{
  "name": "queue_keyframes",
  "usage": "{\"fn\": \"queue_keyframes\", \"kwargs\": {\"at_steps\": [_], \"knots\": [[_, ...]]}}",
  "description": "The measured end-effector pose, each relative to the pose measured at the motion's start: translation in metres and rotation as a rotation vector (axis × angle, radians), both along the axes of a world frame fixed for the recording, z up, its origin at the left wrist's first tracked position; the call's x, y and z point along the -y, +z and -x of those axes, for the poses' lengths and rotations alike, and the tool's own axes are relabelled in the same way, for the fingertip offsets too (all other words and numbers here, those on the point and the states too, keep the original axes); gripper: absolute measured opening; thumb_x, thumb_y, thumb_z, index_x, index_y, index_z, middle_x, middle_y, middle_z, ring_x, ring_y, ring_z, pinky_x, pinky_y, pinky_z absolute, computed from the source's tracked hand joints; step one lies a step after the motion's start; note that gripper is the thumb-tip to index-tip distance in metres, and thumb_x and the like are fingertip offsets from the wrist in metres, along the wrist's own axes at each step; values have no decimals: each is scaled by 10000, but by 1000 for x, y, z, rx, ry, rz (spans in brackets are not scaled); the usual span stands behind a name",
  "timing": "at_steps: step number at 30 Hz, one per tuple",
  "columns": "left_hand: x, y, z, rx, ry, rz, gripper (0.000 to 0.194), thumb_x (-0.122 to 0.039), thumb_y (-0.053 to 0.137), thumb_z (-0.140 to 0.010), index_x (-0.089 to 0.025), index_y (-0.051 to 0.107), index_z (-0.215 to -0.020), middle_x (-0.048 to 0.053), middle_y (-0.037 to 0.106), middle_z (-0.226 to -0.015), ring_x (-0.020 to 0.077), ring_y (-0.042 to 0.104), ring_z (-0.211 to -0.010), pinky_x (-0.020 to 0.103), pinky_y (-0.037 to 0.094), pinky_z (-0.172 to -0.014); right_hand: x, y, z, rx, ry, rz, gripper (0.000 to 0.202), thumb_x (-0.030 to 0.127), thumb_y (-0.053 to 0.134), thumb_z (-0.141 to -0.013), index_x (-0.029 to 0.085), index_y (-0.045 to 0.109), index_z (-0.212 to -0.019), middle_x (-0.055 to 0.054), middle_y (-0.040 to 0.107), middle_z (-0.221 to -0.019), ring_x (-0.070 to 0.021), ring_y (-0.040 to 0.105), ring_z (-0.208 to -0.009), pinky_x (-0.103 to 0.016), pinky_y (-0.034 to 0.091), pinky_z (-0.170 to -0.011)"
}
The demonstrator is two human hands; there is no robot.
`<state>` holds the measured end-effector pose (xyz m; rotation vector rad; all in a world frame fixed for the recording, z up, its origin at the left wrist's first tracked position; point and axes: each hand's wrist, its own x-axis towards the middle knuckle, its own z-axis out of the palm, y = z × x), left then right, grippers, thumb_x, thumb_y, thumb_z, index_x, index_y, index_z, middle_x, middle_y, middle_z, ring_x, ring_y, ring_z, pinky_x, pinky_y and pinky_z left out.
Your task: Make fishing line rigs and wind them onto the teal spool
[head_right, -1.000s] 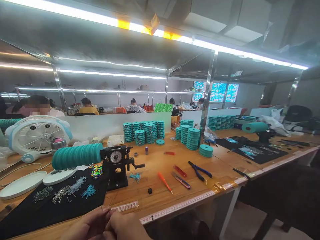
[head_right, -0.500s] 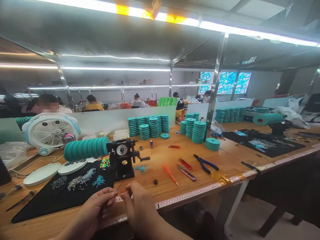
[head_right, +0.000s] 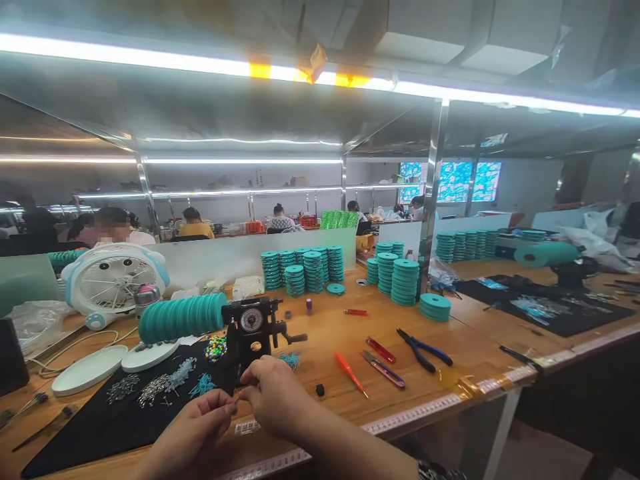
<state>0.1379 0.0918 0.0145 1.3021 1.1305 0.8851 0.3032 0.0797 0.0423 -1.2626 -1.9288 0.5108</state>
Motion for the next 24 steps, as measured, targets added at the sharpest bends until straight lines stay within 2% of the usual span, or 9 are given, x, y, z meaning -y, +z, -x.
{"fn": "queue_keyframes", "kwargs": {"at_steps": [5,9,13,17,20,22,24], "knots": [[4,6,2,-69,7,-107,273,-394,689,-641,-204,518,-544,-53,456,-451,123,358,-473,244,259,-504,-8,3,3,97,24,-50,117,128,585,-808,177,674,-749,-31,626,-790,-161,579,-789,-246,401,-696],[7,6,5,-265,31,-361,220,-311,611,-753,-216,542,-567,-27,510,-525,167,430,-550,261,299,-550,-21,7,8,195,108,-103,132,118,537,-832,160,652,-784,-45,594,-896,-146,556,-798,-233,393,-686],[5,-2,10,-457,49,-595,271,-273,502,-847,-229,523,-581,-1,544,-594,179,456,-588,271,298,-564,-38,9,18,248,181,-96,120,96,562,-793,157,643,-730,-25,584,-813,-134,530,-735,-220,377,-638],[1,-10,15,-507,76,-677,246,-200,489,-849,-240,576,-623,17,561,-634,182,469,-590,286,283,-570,-48,7,27,198,156,-61,169,68,546,-780,150,663,-691,-29,596,-736,-134,536,-691,-225,382,-619],[-1,-11,20,-536,84,-721,229,-104,508,-796,-244,628,-660,49,603,-771,176,485,-596,289,295,-574,-50,5,29,138,142,-24,177,52,547,-754,141,680,-676,-36,618,-710,-135,558,-661,-224,396,-593],[0,-8,21,-532,55,-742,257,-64,508,-774,-258,670,-734,71,635,-951,189,545,-686,279,347,-626,-51,3,29,106,153,24,202,48,524,-750,136,683,-661,-24,614,-652,-120,562,-578,-206,392,-525],[2,-4,21,-468,-10,-735,282,-66,515,-779,-278,696,-820,78,637,-1074,221,588,-838,276,391,-743,-52,3,29,83,177,83,225,45,501,-747,138,683,-653,4,588,-564,-103,546,-479,-184,372,-450]]}}
